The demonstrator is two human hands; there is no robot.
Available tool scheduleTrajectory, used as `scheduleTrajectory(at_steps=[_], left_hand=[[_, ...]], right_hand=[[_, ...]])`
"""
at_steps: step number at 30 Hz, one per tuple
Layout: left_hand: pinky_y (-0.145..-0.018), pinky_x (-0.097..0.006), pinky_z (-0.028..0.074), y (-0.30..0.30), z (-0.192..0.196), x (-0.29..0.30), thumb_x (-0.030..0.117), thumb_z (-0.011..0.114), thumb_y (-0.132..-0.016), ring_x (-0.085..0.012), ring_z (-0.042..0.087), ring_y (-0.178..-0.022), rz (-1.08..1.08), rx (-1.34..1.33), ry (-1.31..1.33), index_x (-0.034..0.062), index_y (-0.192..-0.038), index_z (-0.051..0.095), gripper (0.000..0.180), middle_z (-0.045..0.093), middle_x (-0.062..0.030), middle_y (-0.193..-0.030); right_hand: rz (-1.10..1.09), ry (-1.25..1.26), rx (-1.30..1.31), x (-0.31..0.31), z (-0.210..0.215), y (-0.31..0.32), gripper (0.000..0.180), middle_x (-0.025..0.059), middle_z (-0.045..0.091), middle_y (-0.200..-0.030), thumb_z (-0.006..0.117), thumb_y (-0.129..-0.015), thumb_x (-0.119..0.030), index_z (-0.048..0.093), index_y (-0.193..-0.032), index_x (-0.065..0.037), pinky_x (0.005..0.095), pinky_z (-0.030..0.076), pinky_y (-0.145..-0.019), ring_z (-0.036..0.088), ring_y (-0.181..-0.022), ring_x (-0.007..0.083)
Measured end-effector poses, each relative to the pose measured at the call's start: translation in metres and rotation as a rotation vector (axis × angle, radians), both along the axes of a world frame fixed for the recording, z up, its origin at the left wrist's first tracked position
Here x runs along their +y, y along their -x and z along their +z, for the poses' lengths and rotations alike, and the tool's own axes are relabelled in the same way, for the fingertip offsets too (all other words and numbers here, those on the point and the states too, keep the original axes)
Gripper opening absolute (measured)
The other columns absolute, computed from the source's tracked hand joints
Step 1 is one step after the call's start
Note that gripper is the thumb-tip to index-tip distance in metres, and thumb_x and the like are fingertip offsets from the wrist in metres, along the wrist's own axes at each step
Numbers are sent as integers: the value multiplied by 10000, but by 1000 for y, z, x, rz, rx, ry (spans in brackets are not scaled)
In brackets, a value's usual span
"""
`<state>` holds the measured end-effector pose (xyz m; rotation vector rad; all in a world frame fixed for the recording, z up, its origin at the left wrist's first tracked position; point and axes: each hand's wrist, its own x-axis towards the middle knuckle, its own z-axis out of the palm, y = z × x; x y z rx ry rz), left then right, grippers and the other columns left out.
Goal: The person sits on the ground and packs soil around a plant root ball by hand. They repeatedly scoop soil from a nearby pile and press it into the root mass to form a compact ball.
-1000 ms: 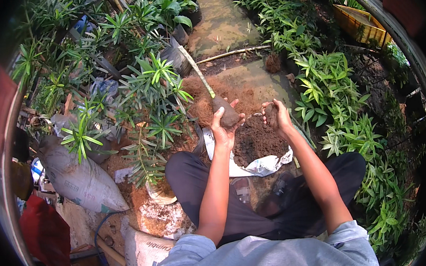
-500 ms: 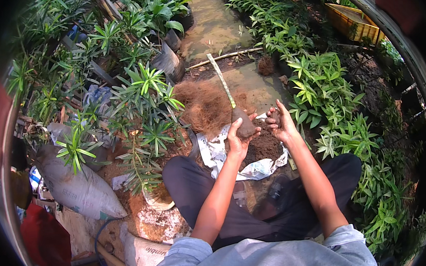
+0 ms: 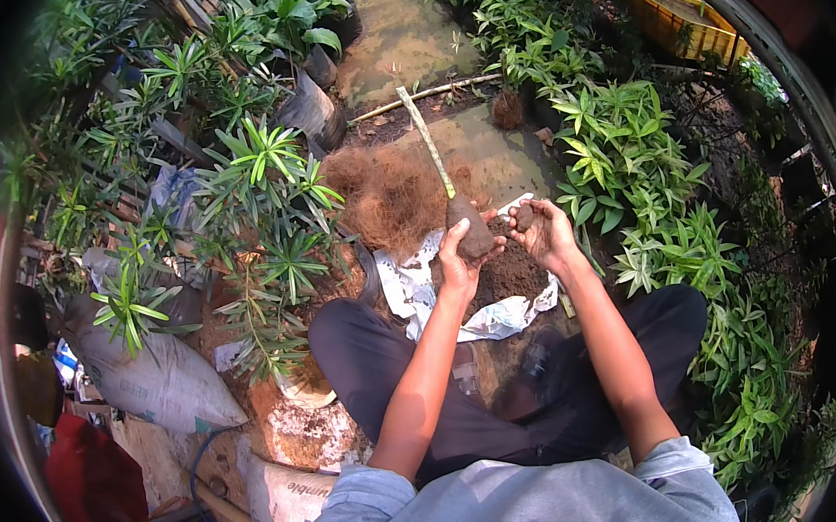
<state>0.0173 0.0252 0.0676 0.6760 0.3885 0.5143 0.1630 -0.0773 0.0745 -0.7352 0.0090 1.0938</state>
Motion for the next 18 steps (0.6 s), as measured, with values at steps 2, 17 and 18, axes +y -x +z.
scheduleTrajectory(at_steps=[2, 17, 18], left_hand=[[-748, -397, 587, 1, -1, 1, 399, 547, -901, -293, 698, -833, 0, 4, -3, 65, -1395, 407, 612, 607, -181, -1273], [-772, -404, 588, 5, -4, -3, 388, 533, -905, -292, 703, -834, -34, 18, -38, 73, -1399, 420, 597, 612, -187, -1271], [-776, -404, 587, 5, -4, -4, 388, 532, -907, -292, 703, -834, -37, 20, -40, 74, -1399, 421, 593, 614, -187, -1267]], right_hand=[[-26, 109, -146, -4, 11, 5, 217, 78, 645, -944, 529, -1003, -297, 567, -1049, -88, 273, 536, -661, 623, -771, 168], [-135, 108, -42, -11, 0, 5, 606, -43, 300, -514, 456, -981, -597, 263, -579, -187, 261, 164, -366, 219, -372, 101], [-173, 179, -72, -9, 4, 7, 652, -44, 261, -478, 393, -1009, -594, 222, -525, -191, 280, 124, -360, 193, -364, 109]])
